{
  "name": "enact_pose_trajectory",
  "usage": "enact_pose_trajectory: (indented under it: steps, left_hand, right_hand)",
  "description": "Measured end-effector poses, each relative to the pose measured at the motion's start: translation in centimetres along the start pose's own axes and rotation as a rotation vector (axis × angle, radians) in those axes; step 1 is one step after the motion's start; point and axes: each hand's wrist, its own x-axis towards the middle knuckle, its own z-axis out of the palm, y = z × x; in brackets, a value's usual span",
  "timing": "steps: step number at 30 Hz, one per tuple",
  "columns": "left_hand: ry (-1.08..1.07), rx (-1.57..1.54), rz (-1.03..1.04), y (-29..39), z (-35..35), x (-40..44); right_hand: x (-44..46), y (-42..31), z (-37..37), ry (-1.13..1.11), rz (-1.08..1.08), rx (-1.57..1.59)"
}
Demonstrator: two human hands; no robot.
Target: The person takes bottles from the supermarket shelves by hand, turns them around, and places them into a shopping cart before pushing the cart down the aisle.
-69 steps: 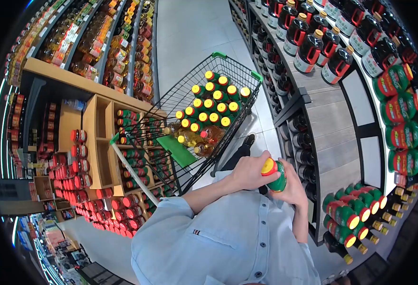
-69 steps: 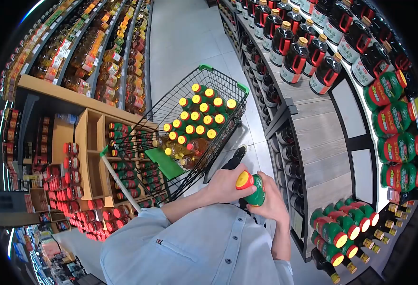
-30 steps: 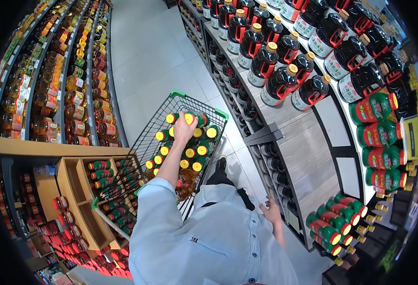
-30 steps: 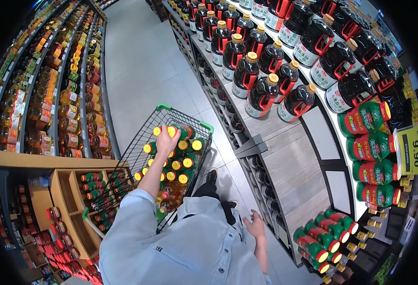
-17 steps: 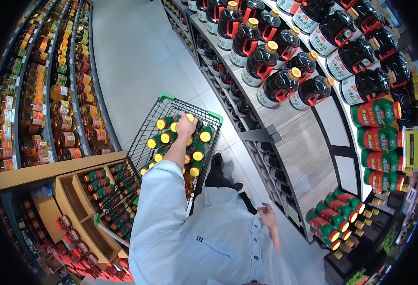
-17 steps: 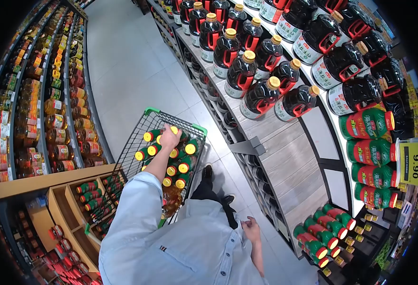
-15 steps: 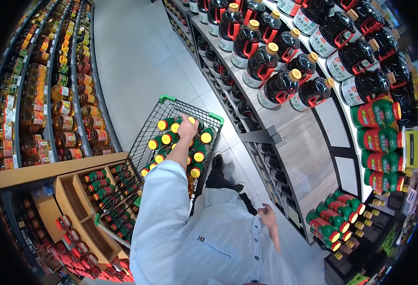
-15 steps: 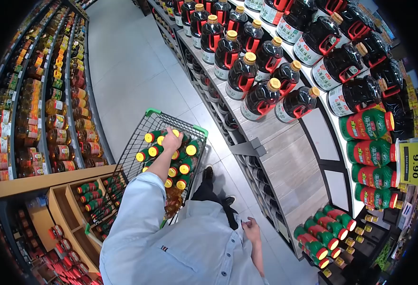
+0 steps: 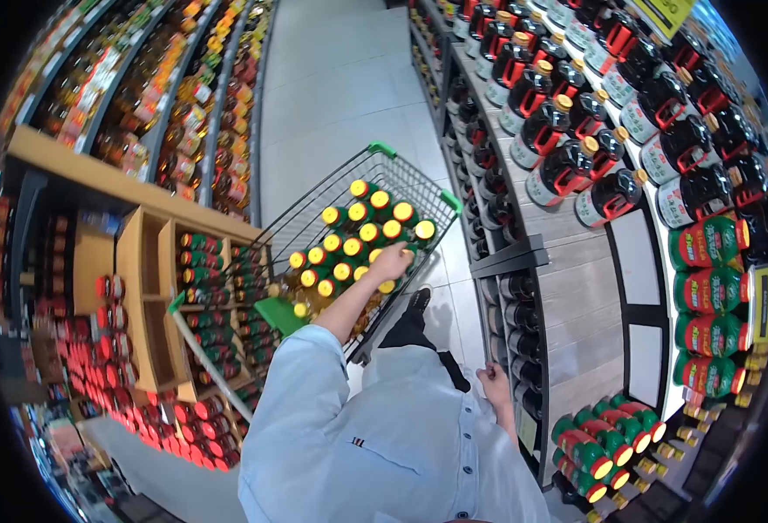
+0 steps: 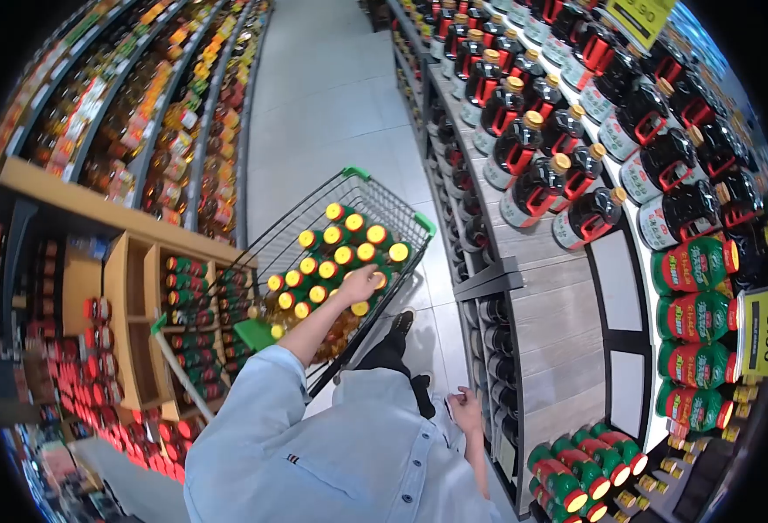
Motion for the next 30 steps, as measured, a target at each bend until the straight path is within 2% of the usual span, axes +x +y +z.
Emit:
enact_pose_trajectory:
  steps: [1,4,5,6,8,10,14,15,17,18,20,22,24,25,26,28,29,30]
  left_hand:
    - [-0.103,0.008,0.045,0.4,-0.1,-3.4]
    - [-0.379,0.089,0.16,0.4,-1.3,-13.5]
    - [-0.398,0.134,0.157,-0.2,-2.1,-16.7]
    - [-0.342,0.131,0.15,-0.5,-3.1,-20.0]
    - [-0.193,0.179,-0.015,0.4,-6.4,-26.4]
    - [0.076,0.393,-0.074,-1.9,-8.6,-32.4]
    - [0.122,0.7,-0.392,-4.8,-13.3,-41.3]
    - [0.131,0.707,-0.388,-6.2,-13.6,-42.9]
    - [0.169,0.716,-0.102,-9.5,-13.5,-45.1]
    - [0.17,0.716,-0.097,-9.5,-13.3,-45.5]
    - [0.403,0.606,-0.009,-9.8,-12.0,-46.2]
    - [0.393,0.676,-0.02,-10.7,-12.2,-47.7]
    - [0.509,0.617,-0.107,-11.6,-12.1,-49.4]
    - [0.578,0.699,0.013,-12.2,-12.3,-49.4]
    - [0.575,0.691,0.02,-12.9,-12.7,-49.7]
    - [0.186,0.638,-0.108,-11.7,-13.7,-50.5]
    - [0.356,0.639,0.061,-13.6,-12.9,-50.6]
    - [0.355,0.632,0.078,-14.4,-12.6,-50.8]
  right_hand:
    - [-0.7,-2.6,-0.7,-0.014,0.014,-0.019]
    - [1.3,0.5,-0.4,-0.103,-0.099,-0.061]
    - [1.7,1.6,-0.2,-0.104,-0.161,-0.103]
    - [1.7,1.7,-0.3,-0.156,-0.147,-0.111]
    - [0.9,0.7,-0.2,-0.23,-0.113,-0.183]
    - [0.0,1.5,0.8,-0.241,-0.146,-0.172]
    - [-0.5,4.7,4.0,-0.297,-0.168,-0.112]
    - [-1.3,4.5,4.6,-0.303,-0.179,-0.14]
    - [-2.8,4.3,5.9,-0.319,-0.155,-0.138]
    - [-3.7,4.3,6.6,-0.339,-0.12,-0.146]
    - [-5.0,4.5,7.7,-0.341,-0.119,-0.159]
    - [-6.5,3.8,8.9,-0.375,-0.166,-0.208]
    - [-7.4,3.0,10.0,-0.362,-0.186,-0.274]
    - [-8.0,2.7,10.8,-0.385,-0.179,-0.254]
    - [-8.7,2.5,11.7,-0.405,-0.17,-0.233]
    - [-9.8,2.7,14.1,-0.388,-0.177,-0.266]
    - [-10.3,2.9,15.7,-0.368,-0.212,-0.212]
    - [-10.9,2.9,17.0,-0.343,-0.25,-0.157]
